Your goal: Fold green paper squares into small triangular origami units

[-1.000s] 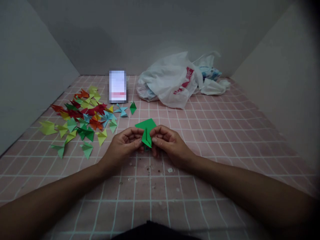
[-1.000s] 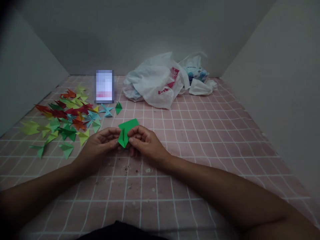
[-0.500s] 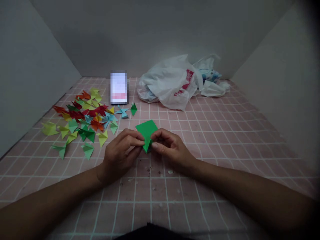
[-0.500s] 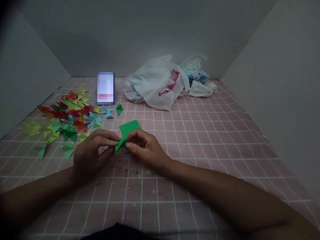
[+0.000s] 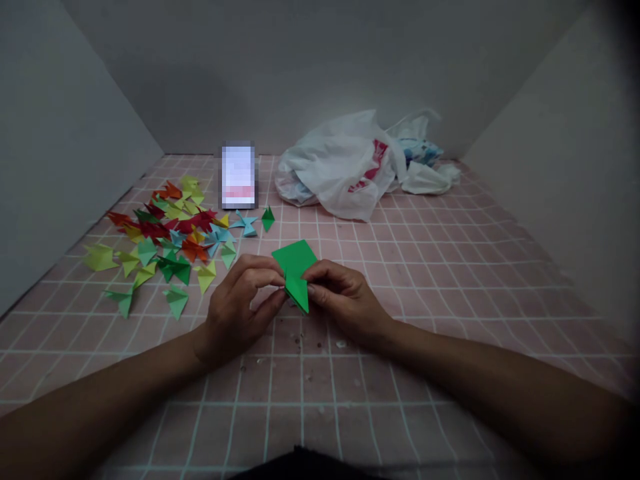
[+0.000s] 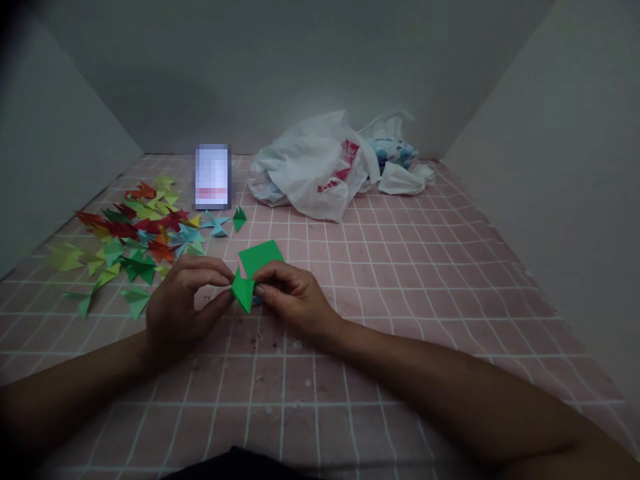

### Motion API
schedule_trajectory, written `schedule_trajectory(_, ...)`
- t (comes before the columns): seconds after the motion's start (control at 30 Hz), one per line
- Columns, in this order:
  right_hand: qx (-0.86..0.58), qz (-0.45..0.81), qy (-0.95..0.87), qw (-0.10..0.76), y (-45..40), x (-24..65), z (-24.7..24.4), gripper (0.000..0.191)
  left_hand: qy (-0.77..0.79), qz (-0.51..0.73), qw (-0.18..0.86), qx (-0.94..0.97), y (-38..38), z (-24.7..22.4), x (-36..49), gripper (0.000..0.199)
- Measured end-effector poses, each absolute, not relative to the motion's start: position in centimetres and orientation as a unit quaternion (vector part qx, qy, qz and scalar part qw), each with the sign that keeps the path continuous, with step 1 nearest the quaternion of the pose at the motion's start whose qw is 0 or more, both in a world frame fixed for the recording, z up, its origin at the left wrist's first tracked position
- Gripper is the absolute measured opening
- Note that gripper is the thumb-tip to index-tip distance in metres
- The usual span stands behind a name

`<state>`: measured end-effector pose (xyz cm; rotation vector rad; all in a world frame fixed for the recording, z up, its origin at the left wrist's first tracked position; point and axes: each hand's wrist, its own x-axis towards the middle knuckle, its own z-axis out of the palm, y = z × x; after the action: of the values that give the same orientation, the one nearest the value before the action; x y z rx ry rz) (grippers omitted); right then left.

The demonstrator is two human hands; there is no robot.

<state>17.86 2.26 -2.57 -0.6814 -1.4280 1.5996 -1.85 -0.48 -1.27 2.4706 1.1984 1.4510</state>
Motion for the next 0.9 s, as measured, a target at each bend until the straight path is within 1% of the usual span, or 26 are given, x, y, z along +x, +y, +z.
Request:
schedule_trajectory(0.1, -0.273, 0.646, -0.567, 0.432, 2.28, 17.85, -2.66, 0.003, 0.390, 0.450, 0.008, 0.803, -0.51, -1.25, -1.90, 0.018)
schedule_trajectory(0.23, -0.274, 0.650, -0.566, 0.427, 2.28, 17.86, -2.72, 0.005, 0.383, 0.439, -0.014, 0.813, -0.49, -1.26, -1.95, 0.022)
schedule_trajectory(0.4, -0.278, 0.673, -0.540, 0.422, 2.22, 17.71, -2.71, 0.006, 0.381, 0.457, 0.001, 0.804, -0.42, -1.36, -1.95, 0.020)
schedule_trajectory(0.57, -0.267, 0.705, -0.510, 0.415, 2.24, 17.60, -2.68, 0.009, 0.382, 0.446, -0.017, 0.809, -0.36, -1.34, -1.97, 0.018)
schedule_trajectory(0.73, -0.264, 0.708, -0.508, 0.413, 2.20, 17.54, -2.78, 0.009, 0.385, 0.454, 0.000, 0.803, -0.36, -1.31, -2.02, 0.019)
schedule_trajectory(0.9, -0.265, 0.716, -0.501, 0.408, 2.17, 17.49, -2.74, 0.013, 0.385, 0.451, -0.010, 0.805, -0.35, -1.35, -2.08, 0.016)
